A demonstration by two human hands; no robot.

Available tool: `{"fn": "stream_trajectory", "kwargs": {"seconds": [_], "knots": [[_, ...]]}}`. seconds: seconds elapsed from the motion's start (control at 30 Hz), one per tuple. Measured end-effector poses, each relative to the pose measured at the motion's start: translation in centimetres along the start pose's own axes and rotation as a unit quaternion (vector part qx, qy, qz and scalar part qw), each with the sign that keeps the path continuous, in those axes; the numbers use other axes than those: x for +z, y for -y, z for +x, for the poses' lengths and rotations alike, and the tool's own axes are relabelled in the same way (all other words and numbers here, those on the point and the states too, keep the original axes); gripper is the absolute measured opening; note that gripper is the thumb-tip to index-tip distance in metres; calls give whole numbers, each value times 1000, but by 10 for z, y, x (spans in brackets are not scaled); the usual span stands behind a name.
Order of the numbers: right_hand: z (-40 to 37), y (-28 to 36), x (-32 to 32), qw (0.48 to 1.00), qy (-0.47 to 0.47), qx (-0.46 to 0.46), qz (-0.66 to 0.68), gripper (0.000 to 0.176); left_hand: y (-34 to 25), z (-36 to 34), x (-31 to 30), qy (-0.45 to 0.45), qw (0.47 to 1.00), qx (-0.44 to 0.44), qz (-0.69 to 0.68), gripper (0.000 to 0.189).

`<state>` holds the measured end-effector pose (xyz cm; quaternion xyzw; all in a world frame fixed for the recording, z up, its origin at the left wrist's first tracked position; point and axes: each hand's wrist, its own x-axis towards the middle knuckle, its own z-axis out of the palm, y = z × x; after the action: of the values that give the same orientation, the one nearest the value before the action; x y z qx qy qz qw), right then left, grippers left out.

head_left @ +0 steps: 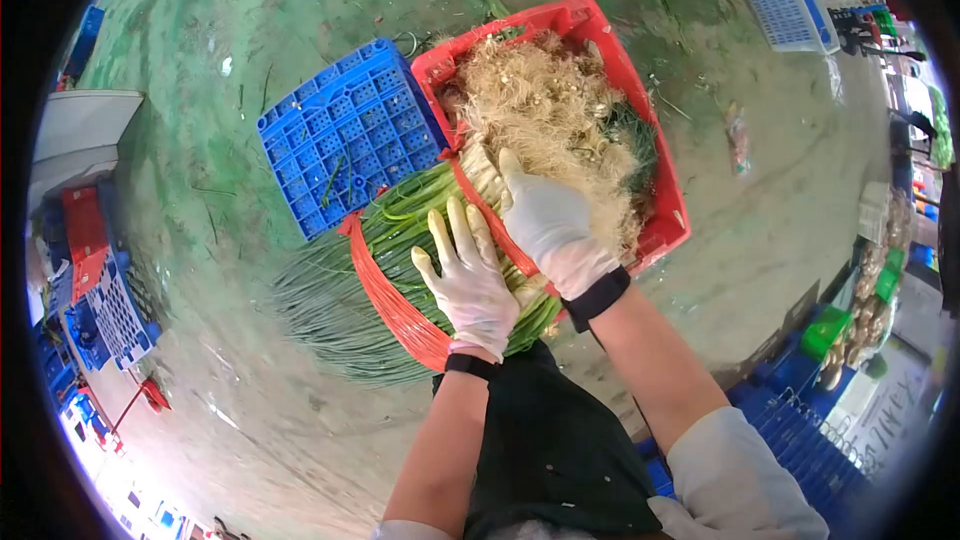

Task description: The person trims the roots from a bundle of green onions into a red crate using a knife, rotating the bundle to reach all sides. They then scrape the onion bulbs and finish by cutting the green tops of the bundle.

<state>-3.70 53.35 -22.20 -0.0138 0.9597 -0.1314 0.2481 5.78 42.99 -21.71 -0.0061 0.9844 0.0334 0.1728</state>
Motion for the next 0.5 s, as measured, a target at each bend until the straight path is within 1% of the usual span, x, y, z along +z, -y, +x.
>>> {"fn": "stream_trajectory", "kwargs": {"seconds": [0.03,0.07,0.1,0.17,0.23,0.3,0.33,0.4,0.43,0.5], "knots": [[-9,-6,-6,1000,28,-4,-8,56,0,1,-1,-13,1000,0,-10,134],[-17,-11,-15,998,55,-10,-15,59,1,1,-3,-1,1000,-1,-5,130],[-29,-16,-21,998,56,-8,-18,59,1,4,-9,0,1000,0,-8,130],[-64,-28,-30,996,84,-10,-36,60,1,8,-16,35,999,-2,7,128],[-101,-40,-37,996,75,-8,-55,59,1,9,-12,24,1000,-7,-15,127],[-135,-62,-31,992,-59,-100,44,65,2,9,-10,19,1000,4,0,127],[-149,-69,-32,992,-56,-100,44,65,2,8,-7,20,1000,5,5,127],[-167,-78,-34,995,-25,-79,-59,65,1,9,-8,31,1000,0,2,126],[-175,-82,-36,995,-24,-82,-59,65,1,8,-8,39,999,-5,-2,126],[-191,-86,-44,997,-58,-56,-8,63,0,7,-8,43,999,-9,-3,123]]}}
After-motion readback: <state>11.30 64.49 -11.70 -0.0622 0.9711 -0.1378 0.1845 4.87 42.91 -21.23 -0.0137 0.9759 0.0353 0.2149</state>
